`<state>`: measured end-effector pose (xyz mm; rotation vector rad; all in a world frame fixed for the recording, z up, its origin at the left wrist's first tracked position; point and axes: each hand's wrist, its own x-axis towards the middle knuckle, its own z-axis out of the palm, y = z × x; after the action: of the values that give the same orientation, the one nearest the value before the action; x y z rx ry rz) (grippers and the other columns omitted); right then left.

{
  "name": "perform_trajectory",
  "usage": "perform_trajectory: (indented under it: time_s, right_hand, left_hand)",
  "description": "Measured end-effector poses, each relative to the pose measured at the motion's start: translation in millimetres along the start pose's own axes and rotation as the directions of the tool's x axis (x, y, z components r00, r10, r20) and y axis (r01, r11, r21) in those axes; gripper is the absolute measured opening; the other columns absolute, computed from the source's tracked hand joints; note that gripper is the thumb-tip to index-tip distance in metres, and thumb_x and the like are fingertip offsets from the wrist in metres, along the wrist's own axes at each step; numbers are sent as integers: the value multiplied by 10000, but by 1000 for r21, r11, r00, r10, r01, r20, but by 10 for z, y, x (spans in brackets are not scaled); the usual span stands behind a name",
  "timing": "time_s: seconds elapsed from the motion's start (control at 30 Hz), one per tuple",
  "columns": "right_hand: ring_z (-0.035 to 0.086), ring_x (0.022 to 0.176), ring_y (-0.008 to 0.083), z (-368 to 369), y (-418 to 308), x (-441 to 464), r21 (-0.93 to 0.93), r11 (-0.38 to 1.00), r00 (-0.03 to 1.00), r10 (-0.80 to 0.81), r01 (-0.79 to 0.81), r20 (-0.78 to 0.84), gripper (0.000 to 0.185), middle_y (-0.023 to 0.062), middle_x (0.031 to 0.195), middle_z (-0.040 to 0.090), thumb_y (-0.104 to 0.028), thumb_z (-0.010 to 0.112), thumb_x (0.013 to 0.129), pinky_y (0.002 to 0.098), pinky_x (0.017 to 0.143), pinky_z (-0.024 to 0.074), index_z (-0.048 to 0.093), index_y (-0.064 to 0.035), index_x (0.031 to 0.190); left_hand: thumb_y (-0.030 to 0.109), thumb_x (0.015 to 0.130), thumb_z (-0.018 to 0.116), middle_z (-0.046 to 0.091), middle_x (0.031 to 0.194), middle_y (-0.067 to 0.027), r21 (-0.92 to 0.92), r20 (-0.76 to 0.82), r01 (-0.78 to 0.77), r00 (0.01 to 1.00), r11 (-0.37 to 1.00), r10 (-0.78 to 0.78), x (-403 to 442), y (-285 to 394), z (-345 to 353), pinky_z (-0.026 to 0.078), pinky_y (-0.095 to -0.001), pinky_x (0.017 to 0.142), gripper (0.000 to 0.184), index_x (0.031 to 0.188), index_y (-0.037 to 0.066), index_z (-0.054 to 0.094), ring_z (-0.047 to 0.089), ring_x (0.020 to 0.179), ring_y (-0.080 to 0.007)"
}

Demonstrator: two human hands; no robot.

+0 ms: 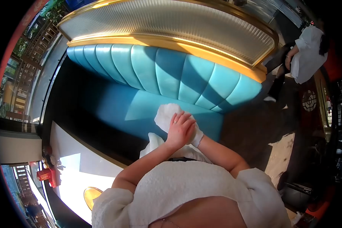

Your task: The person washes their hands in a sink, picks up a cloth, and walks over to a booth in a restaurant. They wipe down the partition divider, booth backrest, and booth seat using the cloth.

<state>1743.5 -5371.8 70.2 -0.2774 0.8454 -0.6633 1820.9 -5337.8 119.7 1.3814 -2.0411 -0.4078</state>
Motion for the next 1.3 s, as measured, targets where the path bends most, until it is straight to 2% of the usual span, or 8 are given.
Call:
perform_trajectory:
  time_s: [0.23,0.3,0.37,0.4,0.9,1.2,1.27,1.3]
  right_hand:
    - [588,779,228,-14,-411,-36,-274,870,910,-411,409,52,184,70,852,601,-154,538,819,356,678,459,599,-119,988]
    - [590,760,236,42,-572,102,-684,405,712,-659,607,242,171,74,823,605,-140,541,808,367,668,457,614,-124,962]
    - [568,601,250,247,-776,372,-731,-651,353,-648,204,675,138,79,685,608,-83,543,743,369,554,431,647,-117,828]
    - [564,620,252,357,-858,431,-720,-689,259,-683,80,683,138,82,706,602,-89,543,747,370,568,429,642,-113,841]
    - [501,904,295,1552,-1512,1606,-995,-42,-563,-826,87,-14,259,137,1014,515,-173,546,804,395,778,398,562,-51,1032]
    - [463,1074,321,3012,-2059,3804,-350,-388,-484,-839,853,-249,374,169,1199,463,-223,547,838,410,904,379,514,-14,1146]
    - [415,1133,429,3134,-1907,3466,-882,-463,-455,-808,93,376,388,252,1233,429,-138,540,825,444,960,348,482,35,1168]
    - [373,1160,474,3171,-1893,3204,-784,-385,-351,-908,487,227,415,278,1252,407,-111,566,803,511,980,301,463,42,1175]
  left_hand:
    - [97,766,616,437,1262,-135,-373,191,-95,966,923,176,165,-362,-128,366,-424,940,358,1115,96,540,409,1163,-357]
    - [95,773,614,435,1268,-131,-384,230,-76,957,920,175,208,-711,-293,373,-424,928,350,1114,96,540,420,1152,-350]
    - [87,804,596,441,1270,-124,-340,250,-40,959,940,131,264,-1166,-523,409,-391,873,296,1097,93,553,460,1105,-326]
    - [87,804,596,441,1270,-124,-344,256,-70,952,936,165,315,-1427,-657,409,-391,873,296,1097,93,553,460,1105,-326]
    - [144,867,531,437,1276,-149,396,-457,-249,782,884,425,2499,-3970,-3802,347,-413,950,317,1172,64,503,411,1176,-322]
    - [388,910,418,333,1377,-112,692,-355,114,914,713,198,3151,-4593,-4153,161,-496,1056,520,1354,144,303,263,1297,-327]
    - [416,902,419,331,1373,-120,700,-388,126,894,703,226,3171,-4614,-4129,144,-501,1063,556,1365,146,271,251,1301,-330]
    - [419,901,418,334,1369,-123,701,-379,109,894,705,238,3162,-4618,-4125,140,-499,1065,558,1364,145,270,248,1302,-331]
